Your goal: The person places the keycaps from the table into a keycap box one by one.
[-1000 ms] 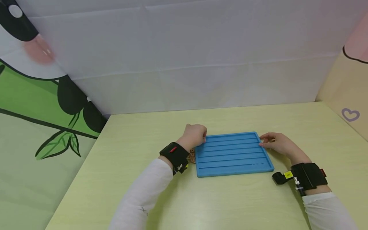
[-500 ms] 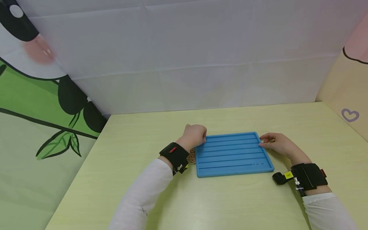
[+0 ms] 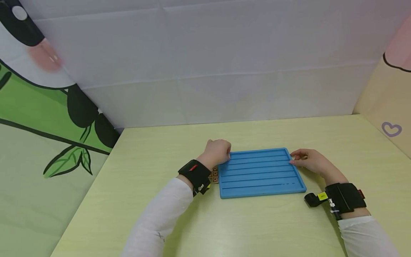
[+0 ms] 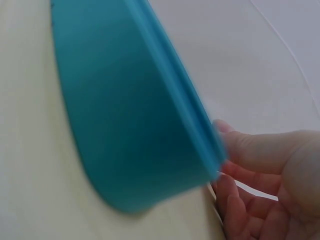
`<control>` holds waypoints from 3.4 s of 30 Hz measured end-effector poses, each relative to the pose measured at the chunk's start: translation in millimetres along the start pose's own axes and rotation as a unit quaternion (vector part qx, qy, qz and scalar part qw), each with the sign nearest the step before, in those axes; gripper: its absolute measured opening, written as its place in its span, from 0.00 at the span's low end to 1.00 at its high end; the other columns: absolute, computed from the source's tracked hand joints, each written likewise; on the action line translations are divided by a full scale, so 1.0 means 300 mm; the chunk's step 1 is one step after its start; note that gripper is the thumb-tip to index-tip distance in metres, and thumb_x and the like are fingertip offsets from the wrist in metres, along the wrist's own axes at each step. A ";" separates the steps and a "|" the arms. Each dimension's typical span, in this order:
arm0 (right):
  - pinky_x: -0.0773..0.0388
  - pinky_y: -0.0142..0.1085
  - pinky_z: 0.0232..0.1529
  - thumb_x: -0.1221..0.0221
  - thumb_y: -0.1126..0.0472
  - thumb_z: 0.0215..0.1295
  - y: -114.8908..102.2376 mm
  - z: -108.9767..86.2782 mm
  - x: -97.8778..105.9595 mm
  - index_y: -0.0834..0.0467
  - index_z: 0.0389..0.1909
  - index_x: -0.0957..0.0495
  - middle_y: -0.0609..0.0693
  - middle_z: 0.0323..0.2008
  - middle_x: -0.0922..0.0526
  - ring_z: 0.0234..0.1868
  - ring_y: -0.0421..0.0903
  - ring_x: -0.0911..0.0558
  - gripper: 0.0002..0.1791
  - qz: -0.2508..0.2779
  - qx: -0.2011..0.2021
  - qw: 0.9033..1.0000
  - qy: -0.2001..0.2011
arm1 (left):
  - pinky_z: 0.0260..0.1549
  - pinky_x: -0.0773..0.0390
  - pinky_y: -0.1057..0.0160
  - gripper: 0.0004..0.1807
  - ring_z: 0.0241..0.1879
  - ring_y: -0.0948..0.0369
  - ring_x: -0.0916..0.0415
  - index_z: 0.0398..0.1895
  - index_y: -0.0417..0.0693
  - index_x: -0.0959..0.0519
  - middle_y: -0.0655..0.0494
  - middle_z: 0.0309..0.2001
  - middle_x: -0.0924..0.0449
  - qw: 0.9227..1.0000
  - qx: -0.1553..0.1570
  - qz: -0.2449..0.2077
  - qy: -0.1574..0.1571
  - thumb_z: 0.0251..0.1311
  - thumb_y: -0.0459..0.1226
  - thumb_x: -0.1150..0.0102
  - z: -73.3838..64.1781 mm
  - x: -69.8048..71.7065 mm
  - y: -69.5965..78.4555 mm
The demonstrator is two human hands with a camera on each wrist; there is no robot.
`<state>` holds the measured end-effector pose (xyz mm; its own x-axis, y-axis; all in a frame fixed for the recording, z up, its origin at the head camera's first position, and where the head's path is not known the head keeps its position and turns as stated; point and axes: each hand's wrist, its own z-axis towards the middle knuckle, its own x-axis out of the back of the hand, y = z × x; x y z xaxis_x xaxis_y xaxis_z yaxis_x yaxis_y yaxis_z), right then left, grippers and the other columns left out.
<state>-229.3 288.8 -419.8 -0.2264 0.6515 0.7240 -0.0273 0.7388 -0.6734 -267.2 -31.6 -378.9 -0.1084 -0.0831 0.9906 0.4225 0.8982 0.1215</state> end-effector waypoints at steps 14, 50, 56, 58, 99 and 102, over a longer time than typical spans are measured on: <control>0.35 0.36 0.37 0.42 0.53 0.66 0.007 0.007 -0.005 0.69 0.56 0.30 0.55 0.38 0.27 0.40 0.51 0.31 0.26 -0.004 -0.001 1.000 0.002 | 0.44 0.26 0.56 0.17 0.41 0.56 0.23 0.50 0.46 0.23 0.52 0.45 0.19 0.999 0.018 -0.045 0.015 0.65 0.46 0.44 -0.028 0.057 -0.050; 0.35 0.37 0.39 0.43 0.52 0.66 -0.004 -0.020 -0.030 0.69 0.57 0.30 0.57 0.40 0.27 0.43 0.53 0.31 0.27 -0.004 -0.010 1.000 0.001 | 0.38 0.25 0.60 0.12 0.36 0.57 0.26 0.39 0.42 0.21 0.51 0.36 0.21 0.974 0.077 -0.212 0.026 0.59 0.41 0.37 -0.286 0.005 -0.231; 0.34 0.36 0.38 0.42 0.52 0.66 -0.006 -0.021 -0.030 0.69 0.56 0.30 0.57 0.40 0.27 0.42 0.53 0.31 0.27 -0.002 -0.013 1.000 0.002 | 0.28 0.31 0.64 0.09 0.27 0.60 0.32 0.30 0.45 0.22 0.55 0.27 0.25 0.980 0.059 -0.191 0.001 0.56 0.40 0.35 -0.309 -0.010 -0.216; 0.34 0.36 0.38 0.42 0.52 0.66 -0.008 -0.024 -0.028 0.69 0.56 0.30 0.57 0.40 0.27 0.43 0.53 0.31 0.28 -0.003 -0.013 1.000 0.002 | 0.28 0.32 0.65 0.09 0.26 0.60 0.32 0.29 0.45 0.22 0.56 0.27 0.25 0.981 0.060 -0.187 0.000 0.56 0.40 0.34 -0.313 -0.014 -0.211; 0.33 0.38 0.39 0.44 0.50 0.67 -0.001 -0.030 -0.024 0.70 0.57 0.32 0.59 0.41 0.27 0.43 0.55 0.31 0.29 -0.004 -0.006 1.000 -0.004 | 0.27 0.32 0.65 0.07 0.25 0.61 0.32 0.27 0.46 0.23 0.56 0.27 0.24 0.984 0.050 -0.170 -0.003 0.57 0.38 0.36 -0.327 -0.031 -0.209; 0.33 0.39 0.40 0.44 0.50 0.67 0.000 -0.030 -0.025 0.70 0.57 0.31 0.58 0.41 0.27 0.43 0.55 0.31 0.29 -0.006 -0.004 1.000 -0.003 | 0.29 0.30 0.64 0.07 0.26 0.61 0.31 0.26 0.47 0.23 0.57 0.27 0.24 0.982 0.051 -0.180 0.000 0.56 0.37 0.35 -0.329 -0.020 -0.214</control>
<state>-218.9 285.4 -424.0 -0.2321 0.6411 0.7315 -0.0234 0.7482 -0.6631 -204.9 -131.4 -386.7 -0.2350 -0.4039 0.8841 0.2647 0.8486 0.4580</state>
